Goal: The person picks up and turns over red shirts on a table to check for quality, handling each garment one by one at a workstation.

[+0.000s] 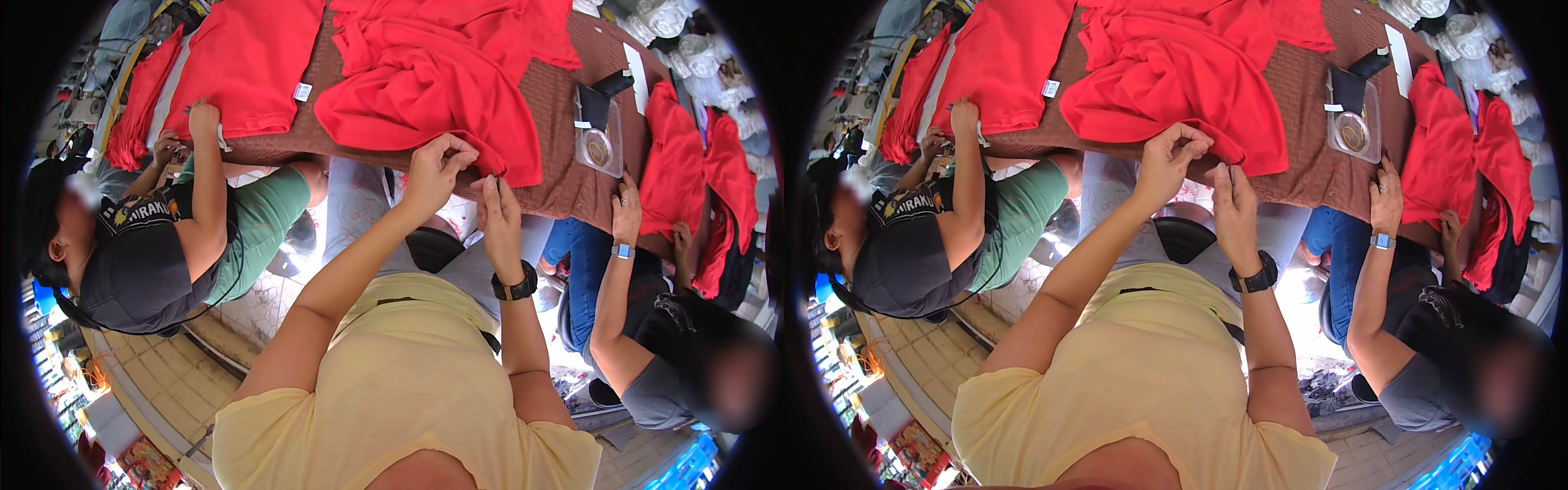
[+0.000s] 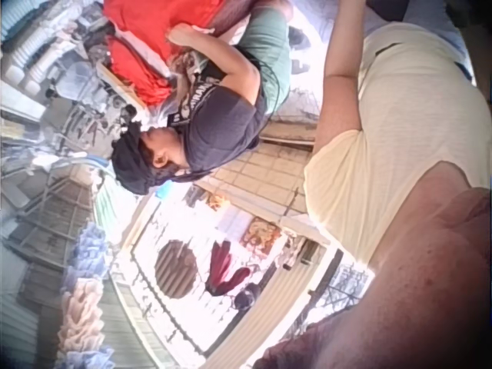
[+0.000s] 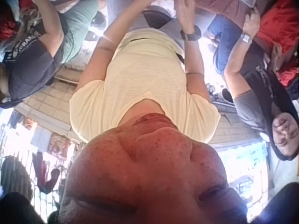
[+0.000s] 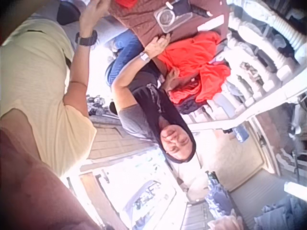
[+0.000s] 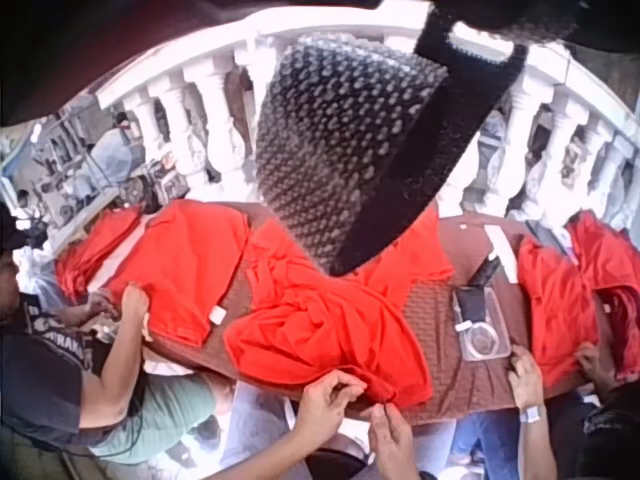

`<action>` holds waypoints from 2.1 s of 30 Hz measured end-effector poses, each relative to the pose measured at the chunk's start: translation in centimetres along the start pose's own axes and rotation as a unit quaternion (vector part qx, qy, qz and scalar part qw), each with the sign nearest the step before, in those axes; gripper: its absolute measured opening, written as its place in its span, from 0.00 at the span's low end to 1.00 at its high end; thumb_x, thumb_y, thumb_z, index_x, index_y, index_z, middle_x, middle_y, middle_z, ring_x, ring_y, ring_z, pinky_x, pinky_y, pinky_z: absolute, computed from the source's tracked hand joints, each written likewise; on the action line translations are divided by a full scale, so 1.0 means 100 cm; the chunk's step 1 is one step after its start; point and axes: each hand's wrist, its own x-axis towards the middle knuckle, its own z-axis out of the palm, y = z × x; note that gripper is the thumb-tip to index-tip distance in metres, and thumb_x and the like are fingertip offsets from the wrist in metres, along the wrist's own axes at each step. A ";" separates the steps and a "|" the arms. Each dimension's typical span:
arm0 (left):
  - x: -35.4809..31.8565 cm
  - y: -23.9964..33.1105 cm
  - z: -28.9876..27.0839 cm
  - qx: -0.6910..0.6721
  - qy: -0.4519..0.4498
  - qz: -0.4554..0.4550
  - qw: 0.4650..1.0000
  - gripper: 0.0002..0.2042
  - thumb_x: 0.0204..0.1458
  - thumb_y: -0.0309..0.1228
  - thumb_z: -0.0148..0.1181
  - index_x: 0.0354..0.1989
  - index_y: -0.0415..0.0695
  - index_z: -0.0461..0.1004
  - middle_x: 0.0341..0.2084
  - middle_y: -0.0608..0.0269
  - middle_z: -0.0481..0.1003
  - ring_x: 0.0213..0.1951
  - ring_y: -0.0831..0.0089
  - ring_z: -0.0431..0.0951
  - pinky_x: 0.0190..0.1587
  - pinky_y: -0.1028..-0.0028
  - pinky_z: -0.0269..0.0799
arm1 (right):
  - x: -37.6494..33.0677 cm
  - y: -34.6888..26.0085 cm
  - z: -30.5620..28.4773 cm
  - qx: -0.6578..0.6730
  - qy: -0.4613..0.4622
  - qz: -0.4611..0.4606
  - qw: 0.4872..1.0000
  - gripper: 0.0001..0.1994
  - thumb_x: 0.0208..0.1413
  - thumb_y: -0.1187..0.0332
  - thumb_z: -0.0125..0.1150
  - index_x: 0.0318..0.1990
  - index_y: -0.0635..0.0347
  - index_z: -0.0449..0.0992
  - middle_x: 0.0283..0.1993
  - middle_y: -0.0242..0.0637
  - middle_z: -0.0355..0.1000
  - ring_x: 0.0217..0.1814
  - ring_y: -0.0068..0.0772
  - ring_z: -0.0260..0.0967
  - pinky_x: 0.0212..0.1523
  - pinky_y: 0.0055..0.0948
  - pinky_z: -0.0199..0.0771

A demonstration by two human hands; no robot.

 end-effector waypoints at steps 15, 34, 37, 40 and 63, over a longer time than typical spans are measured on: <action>0.016 0.041 -0.008 0.386 -0.104 0.335 0.853 0.22 0.45 0.31 0.69 0.51 0.47 0.73 0.44 0.61 0.74 0.52 0.59 0.70 0.55 0.61 0.61 | 0.036 -0.005 -0.023 -0.220 0.141 -0.229 0.938 0.07 0.52 0.78 0.63 0.40 0.67 0.79 0.36 0.38 0.75 0.32 0.27 0.69 0.33 0.26 0.65; -0.035 0.015 -0.006 -0.032 -0.082 -0.082 0.993 0.01 0.53 0.20 0.63 0.31 0.35 0.80 0.28 0.65 0.80 0.32 0.81 0.77 0.36 0.78 0.73 | 0.019 -0.006 -0.048 -0.235 0.130 -0.283 0.921 0.07 0.46 0.85 0.62 0.34 0.67 0.78 0.31 0.30 0.72 0.28 0.19 0.64 0.30 0.21 0.63; -0.055 0.020 -0.022 0.048 -0.207 -0.098 0.972 0.02 0.53 0.20 0.62 0.33 0.35 0.80 0.28 0.63 0.81 0.32 0.79 0.79 0.38 0.76 0.74 | 0.013 0.012 -0.054 -0.145 0.131 -0.191 0.962 0.05 0.51 0.83 0.63 0.35 0.64 0.79 0.29 0.24 0.71 0.28 0.12 0.58 0.28 0.18 0.57; -0.066 0.024 -0.040 0.241 -0.382 -0.126 0.883 0.04 0.51 0.20 0.62 0.34 0.35 0.80 0.40 0.53 0.80 0.41 0.65 0.80 0.45 0.69 0.74 | 0.008 0.022 -0.049 -0.052 0.130 -0.152 0.978 0.03 0.55 0.80 0.63 0.36 0.63 0.79 0.29 0.21 0.70 0.28 0.09 0.56 0.28 0.16 0.55; -0.024 -0.027 0.011 -0.070 0.006 -0.029 0.997 0.01 0.55 0.19 0.61 0.34 0.37 0.77 0.27 0.65 0.78 0.29 0.83 0.74 0.32 0.79 0.71 | 0.005 0.044 -0.030 0.228 0.109 -0.022 0.967 0.08 0.61 0.76 0.60 0.44 0.55 0.68 0.19 0.20 0.58 0.14 0.10 0.46 0.16 0.19 0.41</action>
